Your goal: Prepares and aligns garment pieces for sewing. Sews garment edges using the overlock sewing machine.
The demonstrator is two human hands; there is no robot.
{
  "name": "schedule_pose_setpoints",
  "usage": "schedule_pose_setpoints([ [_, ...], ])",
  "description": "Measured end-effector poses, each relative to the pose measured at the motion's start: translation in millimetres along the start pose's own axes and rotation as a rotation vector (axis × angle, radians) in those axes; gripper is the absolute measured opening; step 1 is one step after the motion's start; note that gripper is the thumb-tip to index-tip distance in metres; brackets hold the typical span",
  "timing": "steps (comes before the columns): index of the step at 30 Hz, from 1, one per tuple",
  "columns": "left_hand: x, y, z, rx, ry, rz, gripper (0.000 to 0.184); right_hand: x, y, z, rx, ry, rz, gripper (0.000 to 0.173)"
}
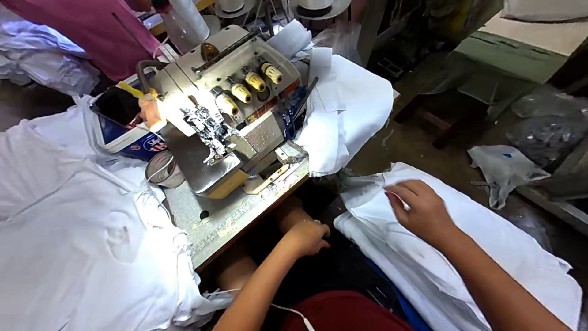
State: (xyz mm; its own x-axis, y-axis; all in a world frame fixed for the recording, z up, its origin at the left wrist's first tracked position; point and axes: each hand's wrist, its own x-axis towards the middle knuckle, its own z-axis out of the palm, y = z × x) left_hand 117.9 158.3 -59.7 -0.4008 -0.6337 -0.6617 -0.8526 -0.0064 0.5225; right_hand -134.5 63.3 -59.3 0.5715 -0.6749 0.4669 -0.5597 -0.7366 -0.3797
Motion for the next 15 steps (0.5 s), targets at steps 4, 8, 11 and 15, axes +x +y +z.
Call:
schedule_pose_setpoints([
  [4,-53.5,-15.9,10.5,-0.265,0.236,0.033,0.035,103.8,-0.9,41.4,0.158,0.123,0.024,0.036],
  [8,-85.0,-32.8,41.2,-0.478,0.368,0.033,0.032,186.9,18.5,67.2,0.247,0.020,0.202,0.059],
  [11,-97.8,-39.3,58.3,-0.698,0.396,0.069,0.030,215.6,28.9,80.2,0.202,-0.104,0.264,0.034],
  [15,-98.6,-32.5,55.4,-0.982,0.522,0.231,0.028,212.3,17.1,56.2,0.119,0.121,0.013,0.029],
])
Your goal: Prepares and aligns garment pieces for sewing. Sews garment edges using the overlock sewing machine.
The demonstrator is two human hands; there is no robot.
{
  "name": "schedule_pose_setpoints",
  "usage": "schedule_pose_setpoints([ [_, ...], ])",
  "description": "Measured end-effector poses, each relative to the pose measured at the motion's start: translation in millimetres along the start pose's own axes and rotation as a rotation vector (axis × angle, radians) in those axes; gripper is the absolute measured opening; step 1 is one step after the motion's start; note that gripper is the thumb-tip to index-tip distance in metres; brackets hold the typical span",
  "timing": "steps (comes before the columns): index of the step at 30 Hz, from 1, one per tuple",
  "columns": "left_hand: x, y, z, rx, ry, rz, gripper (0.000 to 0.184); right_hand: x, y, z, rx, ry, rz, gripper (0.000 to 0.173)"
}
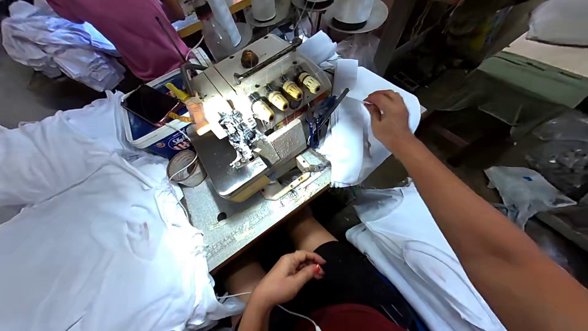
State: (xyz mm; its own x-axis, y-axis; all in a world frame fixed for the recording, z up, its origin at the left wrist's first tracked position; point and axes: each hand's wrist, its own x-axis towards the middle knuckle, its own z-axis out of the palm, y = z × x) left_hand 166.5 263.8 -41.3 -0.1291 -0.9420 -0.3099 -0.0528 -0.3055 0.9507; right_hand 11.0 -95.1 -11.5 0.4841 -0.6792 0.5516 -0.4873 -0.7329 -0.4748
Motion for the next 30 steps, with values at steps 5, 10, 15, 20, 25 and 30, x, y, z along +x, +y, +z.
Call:
schedule_pose_setpoints([
  [5,36.1,59.3,17.9,-0.667,-0.115,0.209,0.094,-72.1,-135.1,-74.5,0.062,-0.069,-0.615,0.025],
  [10,20.7,96.8,-4.8,-0.893,0.096,0.400,0.042,-151.7,-198.9,-63.1,0.453,-0.345,-0.844,0.021],
  [15,-37.0,96.2,-65.8,-0.549,0.802,0.407,0.033,-205.1,-188.9,13.3,0.571,-0.510,-0.751,0.016],
  [20,-64.7,94.3,-99.1,-0.386,1.190,0.496,0.021,-214.0,-192.1,32.1,0.564,-0.890,-0.731,0.013],
  [25,-54.8,78.7,-86.7,-0.272,1.142,0.513,0.029,-177.3,-215.0,22.5,0.593,-0.748,-0.836,0.012],
  [30,-41.1,61.6,-64.5,-0.158,1.106,0.487,0.022,-124.4,-247.7,15.7,0.772,-0.436,-0.794,0.019],
])
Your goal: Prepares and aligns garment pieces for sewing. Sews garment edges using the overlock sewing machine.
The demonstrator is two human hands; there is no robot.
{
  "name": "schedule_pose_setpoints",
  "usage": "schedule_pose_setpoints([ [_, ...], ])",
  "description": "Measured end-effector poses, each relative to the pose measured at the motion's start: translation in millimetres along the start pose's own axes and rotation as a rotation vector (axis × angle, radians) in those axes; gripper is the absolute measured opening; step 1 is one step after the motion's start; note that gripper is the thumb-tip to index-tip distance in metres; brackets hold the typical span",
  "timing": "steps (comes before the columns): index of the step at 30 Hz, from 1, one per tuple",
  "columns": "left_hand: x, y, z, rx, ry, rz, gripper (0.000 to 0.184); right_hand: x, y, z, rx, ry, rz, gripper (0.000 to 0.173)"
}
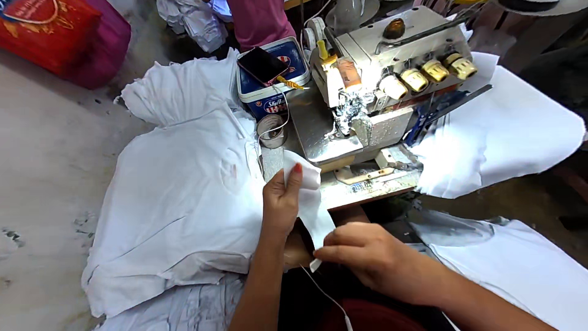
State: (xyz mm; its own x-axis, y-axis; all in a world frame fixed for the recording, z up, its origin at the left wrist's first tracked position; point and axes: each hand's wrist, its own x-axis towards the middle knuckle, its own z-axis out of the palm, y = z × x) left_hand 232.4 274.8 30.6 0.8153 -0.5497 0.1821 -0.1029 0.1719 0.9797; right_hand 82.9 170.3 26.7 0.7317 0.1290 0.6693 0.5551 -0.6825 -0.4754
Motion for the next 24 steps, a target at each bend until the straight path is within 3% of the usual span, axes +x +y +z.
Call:
schedule_pose_setpoints([
  [2,-4.0,-5.3,1.9,0.002,-0.025,0.054,0.015,11.5,3.7,-1.2,0.031,0.070,-0.001,0.017],
  [7,-11.6,-3.9,5.0,0.019,-0.031,0.010,0.011,23.9,12.7,0.0,0.087,0.177,0.073,0.018],
  [15,-20.3,-16.3,-0.4,-0.096,-0.146,0.002,0.023,24.0,39.0,6.4,0.084,0.313,0.306,0.017],
  [24,-22.2,-23.8,-3.0,-0.111,-0.279,0.026,0.026,17.4,53.9,18.5,0.127,0.414,0.410,0.013],
])
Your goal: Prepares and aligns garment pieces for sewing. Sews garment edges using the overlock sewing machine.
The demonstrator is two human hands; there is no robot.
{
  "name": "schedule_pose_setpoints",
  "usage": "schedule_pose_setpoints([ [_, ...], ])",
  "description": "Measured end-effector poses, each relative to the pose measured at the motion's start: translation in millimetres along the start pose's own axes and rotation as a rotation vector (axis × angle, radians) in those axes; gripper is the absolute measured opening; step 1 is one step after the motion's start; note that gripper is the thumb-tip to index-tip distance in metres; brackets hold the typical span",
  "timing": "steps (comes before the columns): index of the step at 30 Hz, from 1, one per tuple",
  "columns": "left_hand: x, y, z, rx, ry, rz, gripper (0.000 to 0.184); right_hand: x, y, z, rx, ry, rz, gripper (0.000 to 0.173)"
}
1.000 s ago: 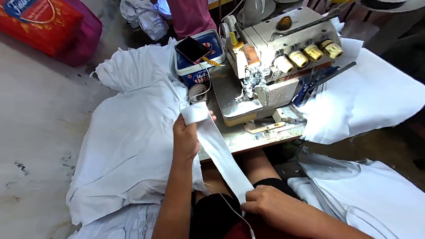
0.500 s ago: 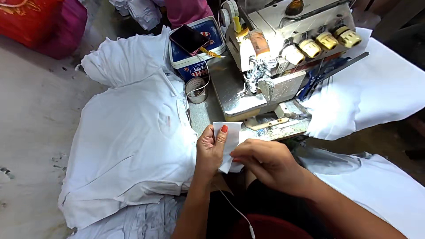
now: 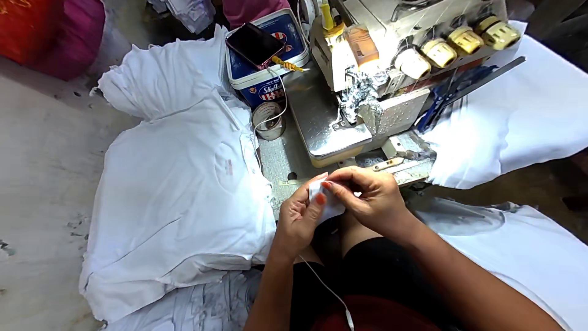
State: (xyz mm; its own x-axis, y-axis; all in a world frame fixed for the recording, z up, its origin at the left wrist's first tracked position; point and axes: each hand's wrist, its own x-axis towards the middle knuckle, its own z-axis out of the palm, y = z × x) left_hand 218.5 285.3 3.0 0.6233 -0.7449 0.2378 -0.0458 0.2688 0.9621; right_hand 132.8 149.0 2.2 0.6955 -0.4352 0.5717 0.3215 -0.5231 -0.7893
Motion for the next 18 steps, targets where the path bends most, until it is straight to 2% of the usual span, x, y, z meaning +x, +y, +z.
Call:
schedule_pose_setpoints([
  [2,3.1,-0.2,4.4,0.073,0.047,0.019,0.018,-2.6,2.6,3.8,-0.004,0.049,0.006,0.013],
  [4,7.5,0.6,3.9,0.069,0.057,-0.010,0.019,-4.1,6.7,6.7,-0.037,0.099,0.024,0.015],
  [6,14.9,4.7,-1.3,0.035,-0.001,-0.067,0.018,-3.0,10.6,5.0,-0.056,0.090,0.056,0.020],
  [8,27.1,14.0,-5.2,0.083,-0.084,-0.139,0.009,-1.6,12.8,2.9,-0.031,0.113,0.063,0.016],
  [10,42.7,23.1,-7.0,0.197,-0.135,-0.171,0.022,-1.5,12.5,3.0,-0.027,0.225,0.067,0.013],
  [13,70.9,28.7,-0.4,0.506,-0.089,-0.065,0.042,1.2,16.5,7.1,-0.007,0.413,0.100,0.009],
  [15,89.2,28.4,6.6,0.745,-0.092,-0.002,0.043,3.9,19.6,8.7,0.021,0.489,0.177,0.009],
  [18,108.5,30.2,20.5,0.962,-0.138,-0.055,0.043,8.7,24.2,7.6,0.068,0.548,0.281,0.013],
])
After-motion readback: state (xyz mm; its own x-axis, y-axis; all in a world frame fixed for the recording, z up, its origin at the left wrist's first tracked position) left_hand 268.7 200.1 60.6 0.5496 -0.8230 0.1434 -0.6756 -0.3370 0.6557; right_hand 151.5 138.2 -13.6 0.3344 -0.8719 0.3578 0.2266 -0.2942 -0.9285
